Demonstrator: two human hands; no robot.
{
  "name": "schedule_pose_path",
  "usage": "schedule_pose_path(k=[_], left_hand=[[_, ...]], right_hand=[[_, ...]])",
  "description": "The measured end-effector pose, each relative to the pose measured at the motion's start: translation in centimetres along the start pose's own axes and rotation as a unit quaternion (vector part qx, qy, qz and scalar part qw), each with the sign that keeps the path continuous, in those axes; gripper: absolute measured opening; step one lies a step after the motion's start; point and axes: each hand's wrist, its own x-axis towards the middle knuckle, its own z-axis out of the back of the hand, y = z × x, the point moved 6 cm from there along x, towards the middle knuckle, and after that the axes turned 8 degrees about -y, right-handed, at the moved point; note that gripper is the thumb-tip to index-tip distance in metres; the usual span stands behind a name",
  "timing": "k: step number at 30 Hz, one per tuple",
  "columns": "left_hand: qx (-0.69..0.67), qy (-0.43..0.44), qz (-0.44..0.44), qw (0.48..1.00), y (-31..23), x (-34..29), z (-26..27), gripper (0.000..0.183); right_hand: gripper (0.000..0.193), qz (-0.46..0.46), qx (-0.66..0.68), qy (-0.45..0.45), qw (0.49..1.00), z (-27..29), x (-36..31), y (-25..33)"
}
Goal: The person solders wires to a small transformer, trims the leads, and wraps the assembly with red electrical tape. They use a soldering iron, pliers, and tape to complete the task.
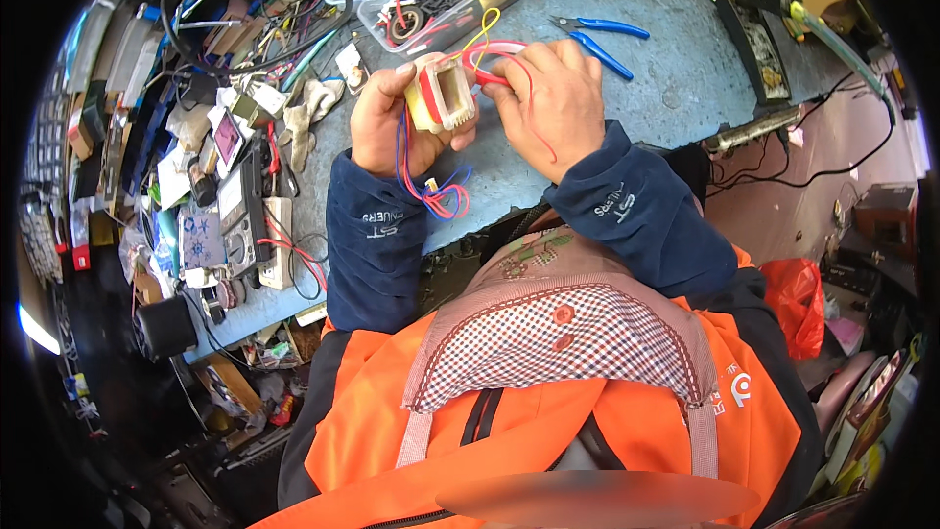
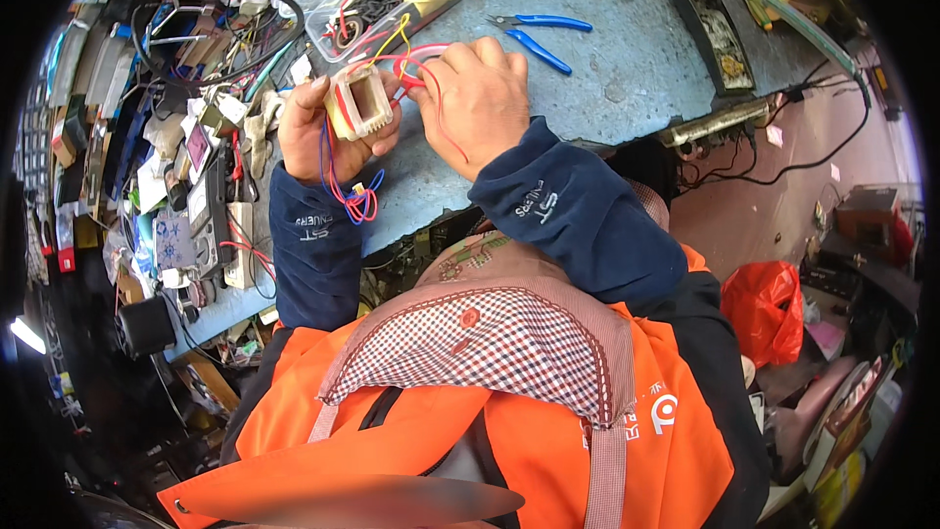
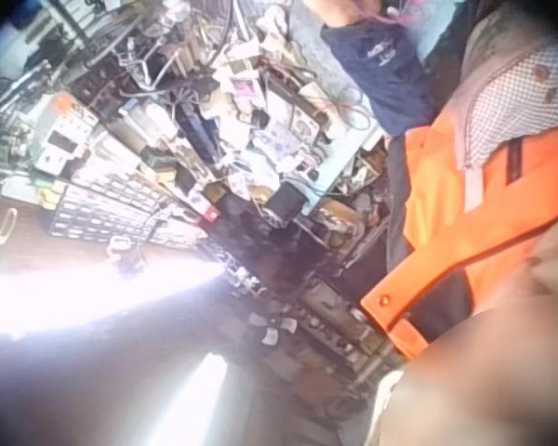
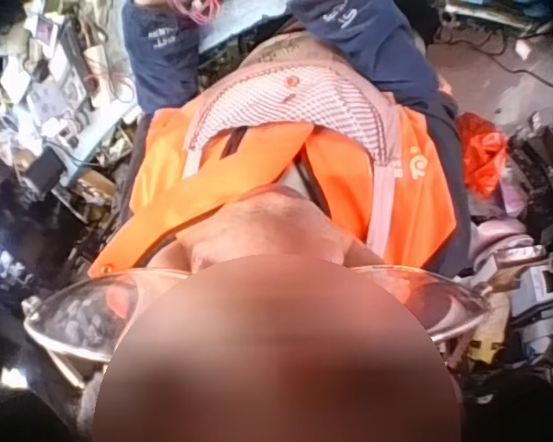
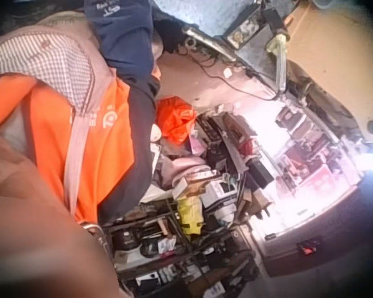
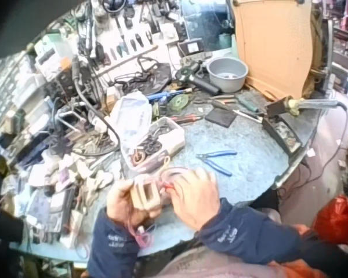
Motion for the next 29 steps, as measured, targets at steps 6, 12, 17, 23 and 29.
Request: schedule_pose_path(k=[6,12,17,23,29], left_hand=[[0.297,-0.033,-0.079,0.951,-0.1,-0.9,-2.1,0.063],[0.449,0.003,-0.135,0.883,-0.5,-1.4,-3.6,0.06],[0.441,0.001,-0.127,0.889,-0.3,-1.2,-3.8,0.055],[0.399,-0.028,-0.077,0.913,0.2,-0.9,-3.3,0.051],[0.377,-0.065,-0.018,0.924,0.6,-0.5,-1.1,0.051]], right_hand=[[0.023,-0.037,0.06,-0.086,0.994,0.4,0.1,-1.2],[0.022,-0.113,0.109,-0.134,0.978,0.7,0.1,-2.2],[0.021,-0.22,0.243,-0.072,0.942,-0.6,-0.4,-3.2],[0.019,-0.269,0.315,-0.029,0.91,-2.2,-1.3,-4.0],[0.019,-0.283,0.313,0.012,0.906,-3.2,-1.8,-4.7]])
